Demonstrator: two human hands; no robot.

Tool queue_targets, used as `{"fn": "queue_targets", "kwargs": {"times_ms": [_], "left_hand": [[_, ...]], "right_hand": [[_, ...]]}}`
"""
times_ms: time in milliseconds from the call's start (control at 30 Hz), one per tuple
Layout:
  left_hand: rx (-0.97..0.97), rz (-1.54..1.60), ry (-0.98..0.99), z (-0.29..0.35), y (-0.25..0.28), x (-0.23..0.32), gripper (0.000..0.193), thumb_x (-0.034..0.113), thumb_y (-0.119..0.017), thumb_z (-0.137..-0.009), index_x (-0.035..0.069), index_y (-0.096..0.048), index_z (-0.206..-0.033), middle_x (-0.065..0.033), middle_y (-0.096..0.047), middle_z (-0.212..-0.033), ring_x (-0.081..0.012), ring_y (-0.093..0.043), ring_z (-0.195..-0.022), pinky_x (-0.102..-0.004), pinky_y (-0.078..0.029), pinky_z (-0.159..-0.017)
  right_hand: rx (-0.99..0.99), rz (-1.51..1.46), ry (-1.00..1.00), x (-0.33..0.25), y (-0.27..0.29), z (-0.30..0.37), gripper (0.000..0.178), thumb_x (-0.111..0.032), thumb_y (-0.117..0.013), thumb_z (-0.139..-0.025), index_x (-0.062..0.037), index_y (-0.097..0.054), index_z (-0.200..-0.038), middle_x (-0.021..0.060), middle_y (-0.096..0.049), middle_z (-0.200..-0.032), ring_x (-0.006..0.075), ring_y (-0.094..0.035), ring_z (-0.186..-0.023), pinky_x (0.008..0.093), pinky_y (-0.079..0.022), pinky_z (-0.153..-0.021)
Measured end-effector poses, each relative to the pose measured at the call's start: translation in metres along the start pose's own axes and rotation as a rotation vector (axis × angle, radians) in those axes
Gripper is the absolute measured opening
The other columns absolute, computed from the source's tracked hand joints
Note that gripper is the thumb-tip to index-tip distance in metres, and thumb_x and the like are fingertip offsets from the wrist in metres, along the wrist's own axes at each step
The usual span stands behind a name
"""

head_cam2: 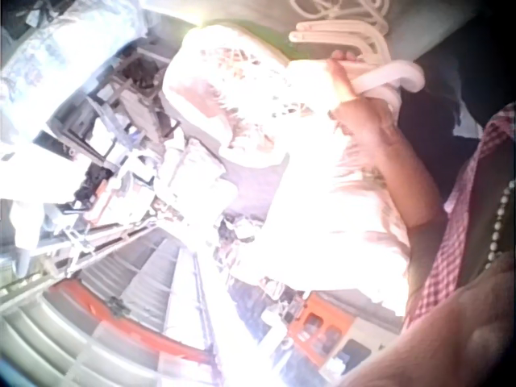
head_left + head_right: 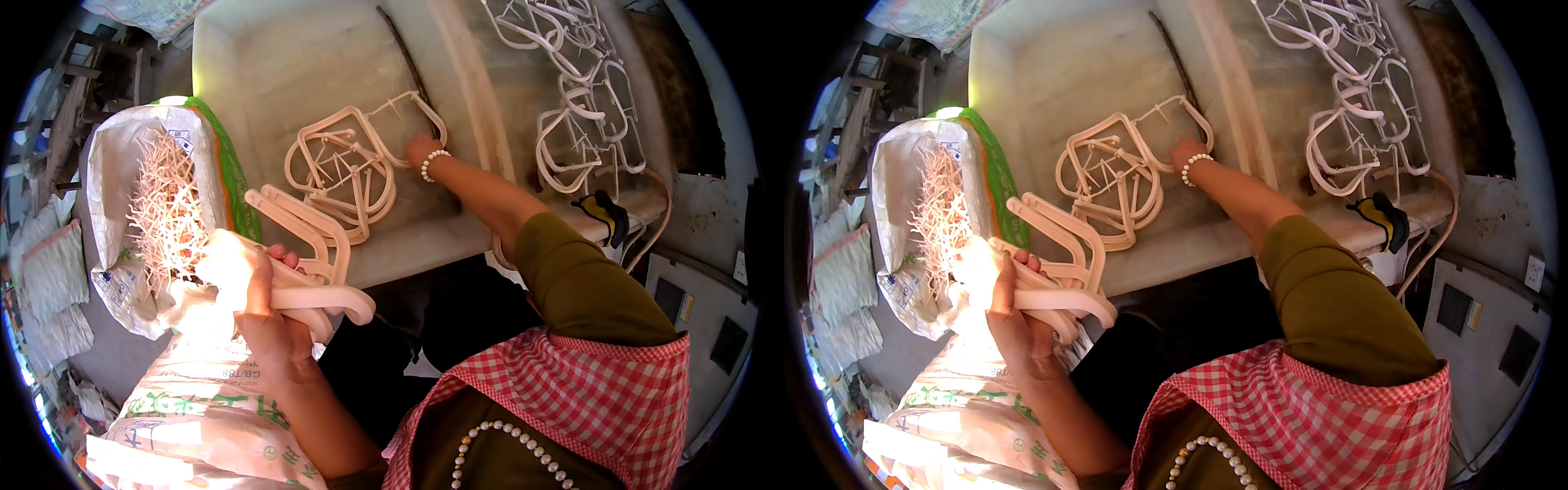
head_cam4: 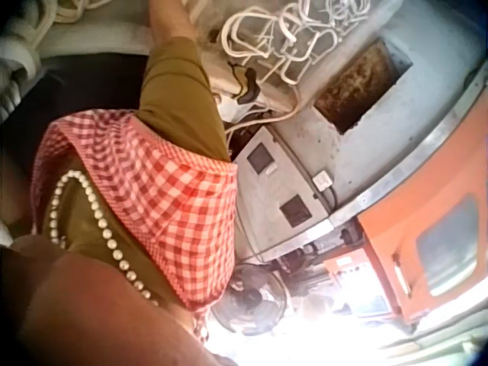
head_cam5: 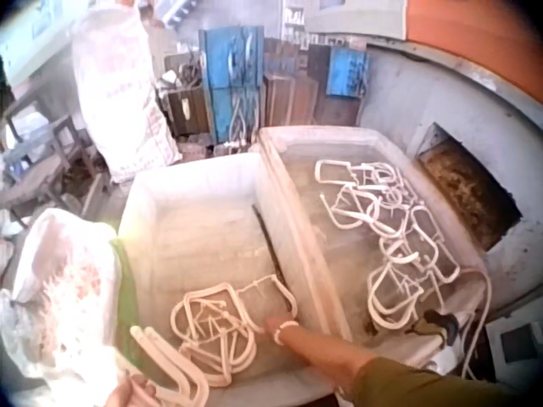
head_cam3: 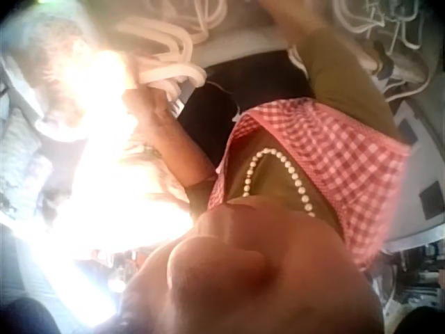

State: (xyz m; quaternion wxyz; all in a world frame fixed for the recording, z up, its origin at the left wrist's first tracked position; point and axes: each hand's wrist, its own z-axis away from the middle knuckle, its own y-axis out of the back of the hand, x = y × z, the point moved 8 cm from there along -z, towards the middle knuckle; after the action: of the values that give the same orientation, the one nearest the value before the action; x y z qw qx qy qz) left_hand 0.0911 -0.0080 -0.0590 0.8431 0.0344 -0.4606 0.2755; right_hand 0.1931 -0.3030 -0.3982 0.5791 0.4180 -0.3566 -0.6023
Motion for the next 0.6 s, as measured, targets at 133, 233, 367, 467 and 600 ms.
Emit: {"fn": "queue_targets", "kwargs": {"times_ms": [133, 233, 367, 467, 600], "left_hand": [[-0.037, 0.021, -0.003, -0.002, -0.011, -0.006, 0.039, 0.012, -0.063, -0.087, -0.004, -0.048, -0.119, -0.0134, -0.060, -0.098, -0.0217, -0.057, -0.088, -0.0345, -0.048, -0.082], [-0.054, 0.047, -0.007, -0.003, -0.013, -0.008, 0.035, 0.009, -0.062, -0.087, 0.000, -0.048, -0.118, -0.0128, -0.061, -0.093, -0.0227, -0.059, -0.083, -0.0358, -0.050, -0.076], [-0.041, 0.053, 0.025, -0.002, -0.011, -0.011, 0.032, 0.010, -0.062, -0.087, -0.001, -0.049, -0.115, -0.0126, -0.062, -0.092, -0.0218, -0.060, -0.082, -0.0353, -0.050, -0.073], [-0.049, 0.021, 0.056, -0.010, -0.008, -0.018, 0.031, 0.011, -0.063, -0.088, -0.003, -0.052, -0.113, -0.0121, -0.062, -0.093, -0.0203, -0.060, -0.082, -0.0328, -0.051, -0.072], [-0.140, -0.010, 0.079, -0.016, -0.013, -0.023, 0.039, 0.013, -0.061, -0.090, -0.004, -0.047, -0.122, -0.0160, -0.062, -0.112, -0.0204, -0.060, -0.095, -0.0340, -0.051, -0.079]], "right_hand": [[-0.265, -0.157, 0.078, -0.014, 0.000, 0.004, 0.032, -0.020, -0.058, -0.084, -0.0146, -0.061, -0.115, 0.0121, -0.059, -0.122, 0.0290, -0.053, -0.118, 0.0525, -0.038, -0.099], [-0.315, -0.181, 0.057, -0.021, -0.010, 0.024, 0.040, -0.021, -0.063, -0.078, -0.0123, -0.055, -0.116, 0.0141, -0.061, -0.119, 0.0299, -0.055, -0.116, 0.0535, -0.029, -0.106], [-0.241, -0.160, 0.017, -0.036, 0.003, 0.041, 0.036, -0.018, -0.062, -0.080, -0.0079, -0.056, -0.114, 0.0153, -0.065, -0.107, 0.0311, -0.060, -0.104, 0.0473, -0.037, -0.099], [0.112, -0.509, 0.005, -0.033, 0.047, 0.042, 0.027, -0.015, -0.061, -0.083, -0.0071, -0.059, -0.109, 0.0160, -0.065, -0.099, 0.0335, -0.062, -0.094, 0.0427, -0.043, -0.089], [0.301, -0.855, 0.421, -0.071, 0.178, 0.109, 0.019, -0.016, -0.059, -0.086, -0.0076, -0.060, -0.102, 0.0153, -0.062, -0.094, 0.0349, -0.057, -0.091, 0.0411, -0.043, -0.083]]}}
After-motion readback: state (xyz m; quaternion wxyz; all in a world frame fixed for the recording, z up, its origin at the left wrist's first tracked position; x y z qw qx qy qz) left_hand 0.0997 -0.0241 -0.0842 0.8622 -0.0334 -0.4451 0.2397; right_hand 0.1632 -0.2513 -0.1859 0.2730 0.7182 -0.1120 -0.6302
